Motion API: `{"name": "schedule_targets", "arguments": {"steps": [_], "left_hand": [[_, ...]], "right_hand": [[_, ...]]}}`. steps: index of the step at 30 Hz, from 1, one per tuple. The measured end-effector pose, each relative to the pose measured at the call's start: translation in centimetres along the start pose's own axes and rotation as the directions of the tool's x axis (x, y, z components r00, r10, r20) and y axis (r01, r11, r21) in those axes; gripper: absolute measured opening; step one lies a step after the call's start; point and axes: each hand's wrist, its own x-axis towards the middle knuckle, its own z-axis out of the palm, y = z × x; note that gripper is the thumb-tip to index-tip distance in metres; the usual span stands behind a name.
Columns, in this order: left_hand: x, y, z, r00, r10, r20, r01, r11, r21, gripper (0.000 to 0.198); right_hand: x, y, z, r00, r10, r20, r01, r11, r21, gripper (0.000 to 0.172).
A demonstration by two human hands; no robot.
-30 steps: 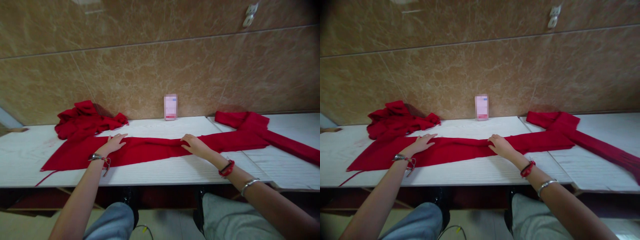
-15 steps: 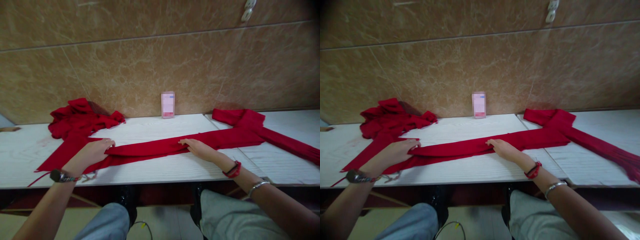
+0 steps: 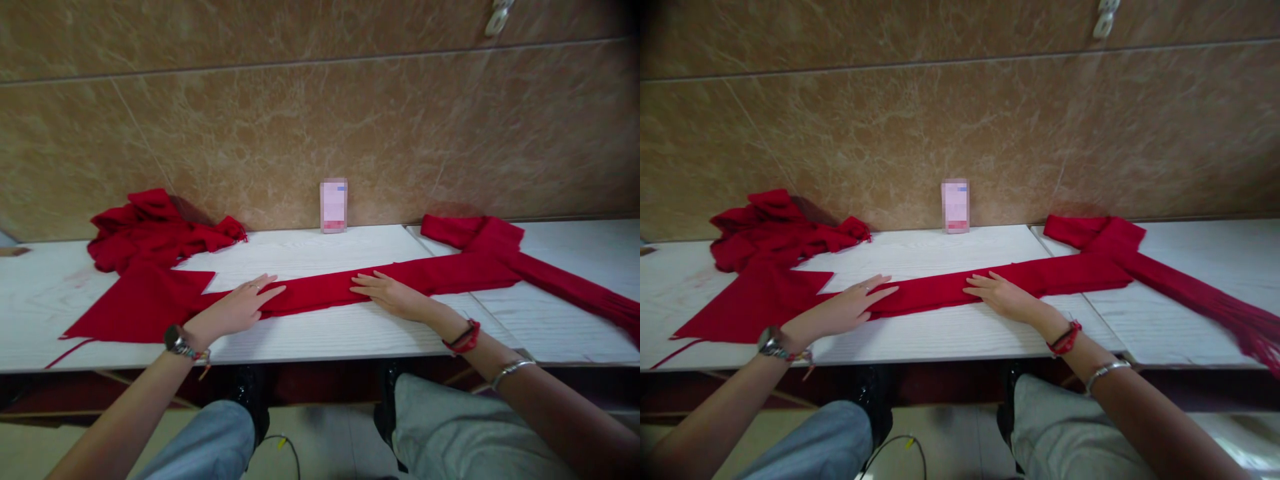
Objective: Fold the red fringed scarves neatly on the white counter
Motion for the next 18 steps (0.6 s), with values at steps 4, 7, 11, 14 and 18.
{"name": "schedule_targets", "arguments": {"steps": [4,7,11,14,18], "left_hand": [[2.0,0.9,1.2,0.986,0.148,0.073,-0.141,0.985,-0.094,0.064],[2.3,0.0,1.3,0.982,0.164,0.093,-0.154,0.983,-0.104,0.063],[2.1,-0.3,1.2,0.988,0.155,0.011,-0.155,0.988,-0.015,0.073],[1.9,0.7,1.6,0.989,0.117,0.087,-0.121,0.991,0.052,0.087],[1.4,2.0,1.3,0.977,0.047,0.206,-0.065,0.994,0.082,0.092]], "right_hand": [[0.0,-0.3,-0.4,1.0,0.012,0.014,-0.013,1.0,0.024,0.046],[0.1,-0.5,-1.0,0.998,0.055,0.007,-0.055,0.994,0.093,0.045],[0.0,-0.7,-1.4,0.997,0.077,-0.021,-0.074,0.987,0.144,0.043],[-0.3,-0.6,-1.1,0.999,0.028,0.015,-0.029,0.995,0.096,0.044],[-0.6,-0.4,-0.8,0.999,0.005,0.038,-0.007,0.999,0.038,0.045]]}}
